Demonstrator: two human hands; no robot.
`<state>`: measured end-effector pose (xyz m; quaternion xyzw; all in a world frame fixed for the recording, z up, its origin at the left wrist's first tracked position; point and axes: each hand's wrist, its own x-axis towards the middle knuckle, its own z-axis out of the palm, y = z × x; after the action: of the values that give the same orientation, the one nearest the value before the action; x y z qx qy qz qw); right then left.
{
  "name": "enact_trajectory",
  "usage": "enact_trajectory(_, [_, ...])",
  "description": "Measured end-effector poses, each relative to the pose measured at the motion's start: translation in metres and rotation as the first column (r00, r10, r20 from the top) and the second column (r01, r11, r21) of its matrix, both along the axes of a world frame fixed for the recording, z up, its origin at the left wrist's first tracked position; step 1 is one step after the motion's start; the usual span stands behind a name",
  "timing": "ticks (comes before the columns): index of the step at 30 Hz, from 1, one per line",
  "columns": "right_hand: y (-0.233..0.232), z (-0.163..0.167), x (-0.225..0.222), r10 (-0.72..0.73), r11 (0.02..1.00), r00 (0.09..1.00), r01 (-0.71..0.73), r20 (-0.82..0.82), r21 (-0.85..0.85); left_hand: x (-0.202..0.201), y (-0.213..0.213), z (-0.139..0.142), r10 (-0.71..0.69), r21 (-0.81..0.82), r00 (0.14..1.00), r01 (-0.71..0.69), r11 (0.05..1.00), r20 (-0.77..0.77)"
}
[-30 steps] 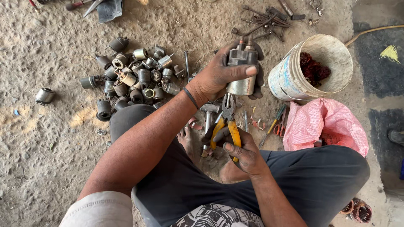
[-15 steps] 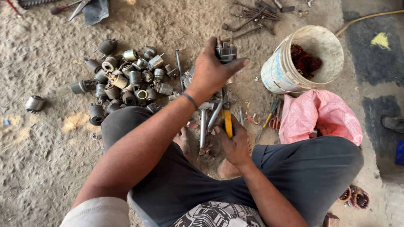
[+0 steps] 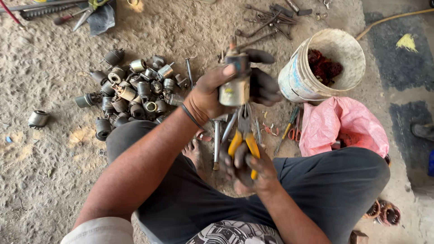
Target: The person sits on the ground and repeatedly picks up small cylindrical metal parts. Using pliers, they pull and twist components to separate them, then place the disassembled pieces into a pile. The process is repeated for several units.
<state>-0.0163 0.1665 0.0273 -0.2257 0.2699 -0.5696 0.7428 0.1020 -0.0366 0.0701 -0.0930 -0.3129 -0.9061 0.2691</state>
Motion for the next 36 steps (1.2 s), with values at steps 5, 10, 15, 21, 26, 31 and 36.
enact_trajectory(5, [-0.027, -0.043, -0.012, -0.189, 0.970, 0.256, 0.201, -0.948, -0.139, -0.026, 0.002, -0.025, 0.603, -0.337, 0.453, -0.539, 0.772, 0.656])
enact_trajectory(10, [-0.026, -0.053, -0.028, -0.148, 0.970, 0.579, 0.243, -0.801, -0.004, -0.024, -0.005, -0.043, 0.522, -0.248, 0.666, -0.467, 0.849, 0.533])
enact_trajectory(15, [-0.008, -0.028, -0.031, -0.028, 0.997, 0.855, -0.012, -0.519, -0.072, -0.013, 0.000, -0.024, 0.100, 0.140, 0.969, -0.134, 0.981, 0.226])
enact_trajectory(21, [0.006, -0.015, -0.013, 0.023, 0.999, 0.964, -0.032, -0.266, -0.030, -0.017, 0.012, -0.012, 0.024, 0.182, 0.970, -0.069, 0.981, 0.242])
enact_trajectory(26, [-0.004, -0.017, -0.024, -0.070, 0.997, 0.993, 0.073, -0.090, 0.025, -0.018, -0.007, -0.018, 0.630, -0.336, 0.664, -0.533, 0.776, 0.403])
enact_trajectory(31, [-0.006, -0.020, -0.036, -0.103, 0.995, 0.987, 0.101, -0.121, -0.023, -0.006, -0.014, -0.024, 0.469, -0.181, 0.867, -0.440, 0.879, 0.171])
enact_trajectory(36, [-0.004, -0.023, -0.044, -0.091, 0.994, 0.800, 0.041, -0.593, -0.097, -0.016, -0.012, -0.028, 0.390, -0.013, 0.831, -0.420, 0.907, 0.397])
